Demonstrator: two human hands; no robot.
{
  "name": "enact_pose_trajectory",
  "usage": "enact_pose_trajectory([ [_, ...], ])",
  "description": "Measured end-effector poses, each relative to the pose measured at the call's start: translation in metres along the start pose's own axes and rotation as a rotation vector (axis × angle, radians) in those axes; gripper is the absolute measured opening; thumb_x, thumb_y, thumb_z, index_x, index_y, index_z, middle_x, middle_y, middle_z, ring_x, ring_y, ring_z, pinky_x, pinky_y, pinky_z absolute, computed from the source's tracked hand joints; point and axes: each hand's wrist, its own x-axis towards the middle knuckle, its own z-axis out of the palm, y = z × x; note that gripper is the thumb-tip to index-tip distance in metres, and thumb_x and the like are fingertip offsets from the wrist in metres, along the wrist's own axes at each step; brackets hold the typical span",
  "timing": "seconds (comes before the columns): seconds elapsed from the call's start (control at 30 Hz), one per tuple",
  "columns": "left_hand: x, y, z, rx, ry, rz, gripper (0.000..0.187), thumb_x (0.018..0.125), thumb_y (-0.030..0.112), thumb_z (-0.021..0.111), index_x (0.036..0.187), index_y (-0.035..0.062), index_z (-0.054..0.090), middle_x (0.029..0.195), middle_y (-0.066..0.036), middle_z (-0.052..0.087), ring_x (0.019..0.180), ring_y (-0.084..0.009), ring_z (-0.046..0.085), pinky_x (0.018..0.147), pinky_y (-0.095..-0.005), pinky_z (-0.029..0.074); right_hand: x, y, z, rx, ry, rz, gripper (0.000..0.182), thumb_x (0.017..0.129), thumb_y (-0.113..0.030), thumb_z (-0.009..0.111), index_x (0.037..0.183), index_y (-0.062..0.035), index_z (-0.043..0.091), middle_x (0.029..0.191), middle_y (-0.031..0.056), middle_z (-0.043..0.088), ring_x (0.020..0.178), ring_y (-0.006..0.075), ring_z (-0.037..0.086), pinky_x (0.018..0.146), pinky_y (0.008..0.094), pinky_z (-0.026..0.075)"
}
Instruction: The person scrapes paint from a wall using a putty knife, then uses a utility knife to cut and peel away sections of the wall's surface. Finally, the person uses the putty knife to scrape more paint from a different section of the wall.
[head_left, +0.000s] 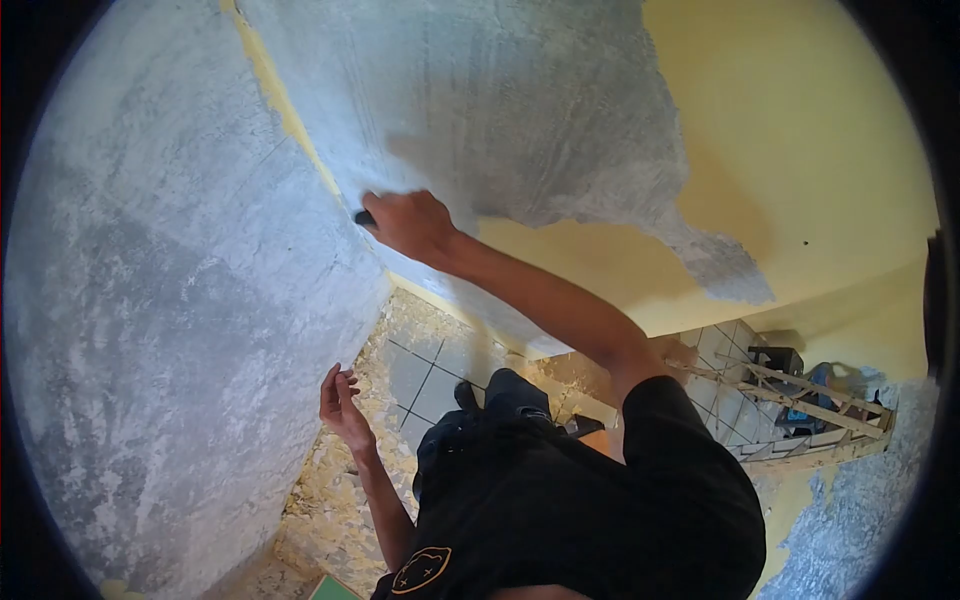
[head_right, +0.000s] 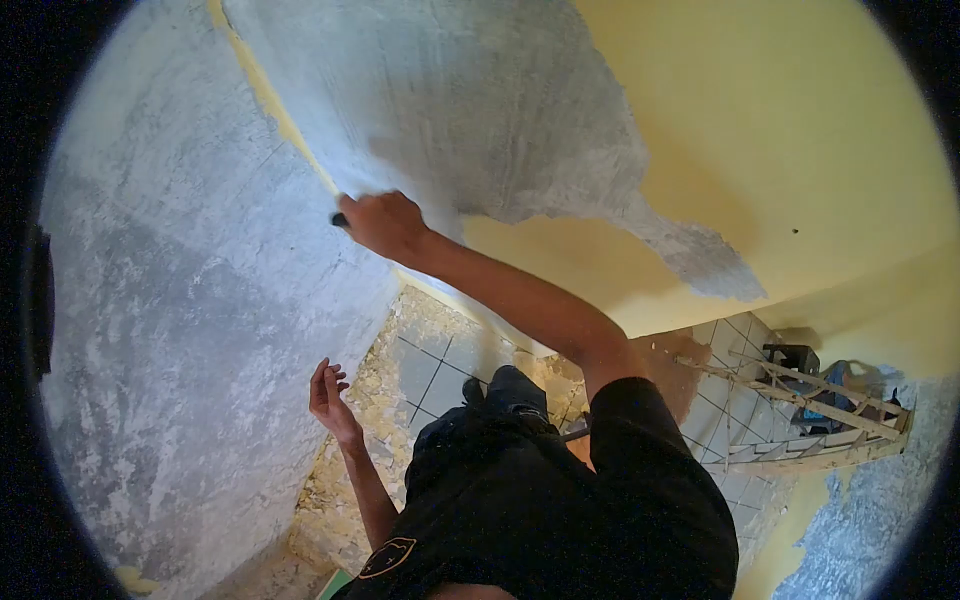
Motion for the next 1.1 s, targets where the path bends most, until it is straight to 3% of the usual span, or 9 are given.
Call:
enact_pose_trajectory([
  [0.03, -0.001, -0.001, 0.001, -0.001, -0.008, 0.016, 0.027, 0.095, 0.020, 0.058, 0.114, 0.0015, 0.065, 0.094, -0.008, 0.066, 0.081, -0.0145, 0.060, 0.069, -0.0287, 0.047, 0.008, -0.001, -0.009, 0.050, 0.089, -0.056, 0.013, 0.082, -0.017, 0.063, 0.088, -0.0062, 0.058, 0.067, 0.0144, 0.063, 0.062, 0.0354, 0.066, 0.054, 0.0479, 0.053],
  [0.13, -0.008, 0.002, 0.007, 0.027, -0.004, -0.008, 0.027, 0.095, 0.020, 0.058, 0.114, 0.0015, 0.065, 0.094, -0.008, 0.067, 0.081, -0.0146, 0.060, 0.069, -0.0288, 0.048, 0.005, 0.010, -0.006, -0.027, 0.011, -0.052, 0.021, 0.085, -0.025, 0.063, 0.086, -0.0054, 0.055, 0.073, 0.0135, 0.064, 0.065, 0.0342, 0.065, 0.054, 0.0455, 0.051],
  [0.23, -0.018, 0.014, 0.010, 0.020, 0.015, 0.043, 0.027, 0.095, 0.020, 0.058, 0.114, 0.0017, 0.065, 0.093, -0.008, 0.067, 0.081, -0.0147, 0.060, 0.069, -0.0288, 0.048, -0.030, 0.026, 0.051, -0.021, -0.209, 0.183, 0.020, 0.089, -0.025, 0.058, 0.096, -0.0065, 0.056, 0.079, 0.0135, 0.066, 0.070, 0.0345, 0.066, 0.057, 0.0457, 0.051],
  [0.27, -0.022, 0.022, 0.010, 0.036, 0.038, 0.034, 0.026, 0.096, 0.017, 0.056, 0.114, -0.0010, 0.063, 0.092, -0.009, 0.067, 0.081, -0.0138, 0.061, 0.070, -0.0274, 0.047, -0.050, 0.034, 0.069, -0.001, -0.292, 0.257, 0.021, 0.090, -0.026, 0.056, 0.099, -0.0069, 0.057, 0.080, 0.0136, 0.066, 0.072, 0.0345, 0.066, 0.059, 0.0461, 0.052],
  [0.3, -0.023, 0.021, 0.007, 0.028, 0.064, 0.051, 0.026, 0.096, 0.017, 0.056, 0.114, -0.0010, 0.063, 0.092, -0.009, 0.067, 0.081, -0.0138, 0.061, 0.070, -0.0274, 0.047, -0.071, 0.033, 0.075, -0.030, -0.354, 0.186, 0.024, 0.090, -0.026, 0.055, 0.105, -0.0075, 0.056, 0.083, 0.0141, 0.066, 0.074, 0.0345, 0.066, 0.063, 0.0466, 0.052],
  [0.47, -0.060, 0.012, 0.001, 0.039, 0.127, 0.009, 0.025, 0.095, 0.017, 0.057, 0.113, 0.0012, 0.065, 0.091, -0.008, 0.067, 0.080, -0.0136, 0.061, 0.068, -0.0272, 0.048, -0.164, 0.037, 0.089, 0.130, -0.363, 0.075, 0.025, 0.086, -0.031, 0.061, 0.090, -0.0072, 0.057, 0.069, 0.0171, 0.062, 0.067, 0.0357, 0.063, 0.060, 0.0482, 0.049],
  [0.67, -0.109, 0.013, 0.014, 0.037, 0.125, -0.027, 0.024, 0.095, 0.015, 0.056, 0.112, -0.0001, 0.064, 0.091, -0.008, 0.067, 0.081, -0.0134, 0.062, 0.069, -0.0263, 0.048, -0.304, 0.091, 0.083, 0.084, -0.701, 0.264, 0.029, 0.082, -0.035, 0.060, 0.092, -0.0074, 0.060, 0.078, 0.0184, 0.065, 0.078, 0.0367, 0.065, 0.068, 0.0502, 0.051],
  [0.87, -0.157, 0.027, 0.037, 0.090, 0.115, -0.095, 0.024, 0.095, 0.014, 0.057, 0.114, 0.0002, 0.063, 0.093, -0.008, 0.069, 0.083, -0.0131, 0.062, 0.070, -0.0253, 0.048, -0.453, 0.150, 0.065, 0.089, -0.744, 0.665, 0.032, 0.077, -0.033, 0.065, 0.093, -0.0065, 0.065, 0.089, 0.0196, 0.067, 0.085, 0.0376, 0.065, 0.075, 0.0488, 0.051],
  [1.1, -0.213, 0.025, 0.034, 0.124, 0.192, -0.152, 0.023, 0.094, 0.011, 0.059, 0.113, 0.0003, 0.064, 0.092, -0.009, 0.069, 0.080, -0.0121, 0.063, 0.068, -0.0243, 0.049, -0.592, 0.183, 0.053, 0.138, -0.825, 0.738, 0.029, 0.072, -0.025, 0.066, 0.091, -0.0028, 0.065, 0.085, 0.0217, 0.066, 0.081, 0.0388, 0.064, 0.071, 0.0462, 0.050],
])
